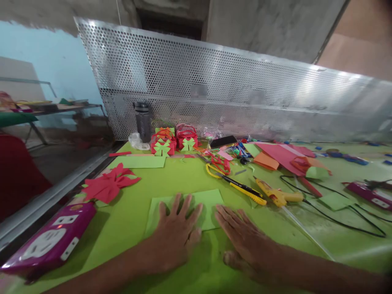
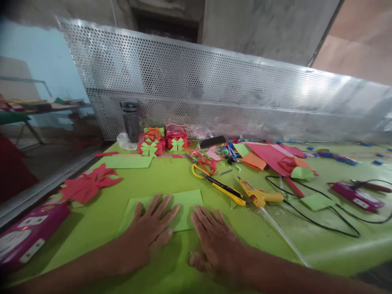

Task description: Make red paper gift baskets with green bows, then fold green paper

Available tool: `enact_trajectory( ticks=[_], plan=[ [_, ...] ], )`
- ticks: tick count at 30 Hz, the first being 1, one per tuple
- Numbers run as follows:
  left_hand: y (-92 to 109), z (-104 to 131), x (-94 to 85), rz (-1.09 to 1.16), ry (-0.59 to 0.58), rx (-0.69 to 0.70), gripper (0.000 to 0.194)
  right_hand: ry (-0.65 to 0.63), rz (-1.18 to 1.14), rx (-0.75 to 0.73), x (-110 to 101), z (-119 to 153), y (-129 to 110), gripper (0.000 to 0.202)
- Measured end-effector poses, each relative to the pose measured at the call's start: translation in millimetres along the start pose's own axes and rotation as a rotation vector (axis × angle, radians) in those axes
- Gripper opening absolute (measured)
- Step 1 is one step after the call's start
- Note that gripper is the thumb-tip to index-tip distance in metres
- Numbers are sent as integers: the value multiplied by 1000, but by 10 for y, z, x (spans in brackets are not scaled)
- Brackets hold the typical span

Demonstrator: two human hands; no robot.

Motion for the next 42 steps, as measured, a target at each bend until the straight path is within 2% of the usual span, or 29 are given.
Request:
enact_trajectory(
  ticks=[2,8,14,20,23,25,26,30,33,36,42],
  plan=[
    [30,8,-27,-15,6,28,58,11,20,8,1,68,33,79],
    [66,48,-124,-23,-120,105,66,1,114,15,-2,138,63,79],
    [-55,154,-198,10,-221,223,62,28,139,42,-56,132,17,77],
    [-171,281,-237,-33,-215,233,62,33,105,63,-149,201,4,73],
    [-201,312,-221,-40,-201,236,62,159,0,88,-334,79,9,53],
    [-211,319,-206,-39,-175,247,62,257,-106,155,-458,-111,4,31],
    [-213,320,-201,-38,-159,255,62,259,-138,171,-491,-227,-14,29],
    [-200,327,-200,-44,-114,283,63,46,-378,297,-393,-633,-113,17],
    [-191,332,-206,-46,-113,281,62,-73,-422,388,-256,-740,-142,20],
    [-204,330,-189,-45,-105,288,64,-107,-427,447,-209,-742,-131,24],
    [-230,320,-165,-33,-84,290,63,-113,-408,567,-273,-715,-78,26]
  ],
)
Point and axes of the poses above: each hand's wrist, its own z-axis away from the middle knuckle, its own x-axis out of the palm, y = z × x, the point moved 3 cm from there along -z, towards the middle knuckle, and after that the axes turned 11 degrees about y, right-handed, at the moved point
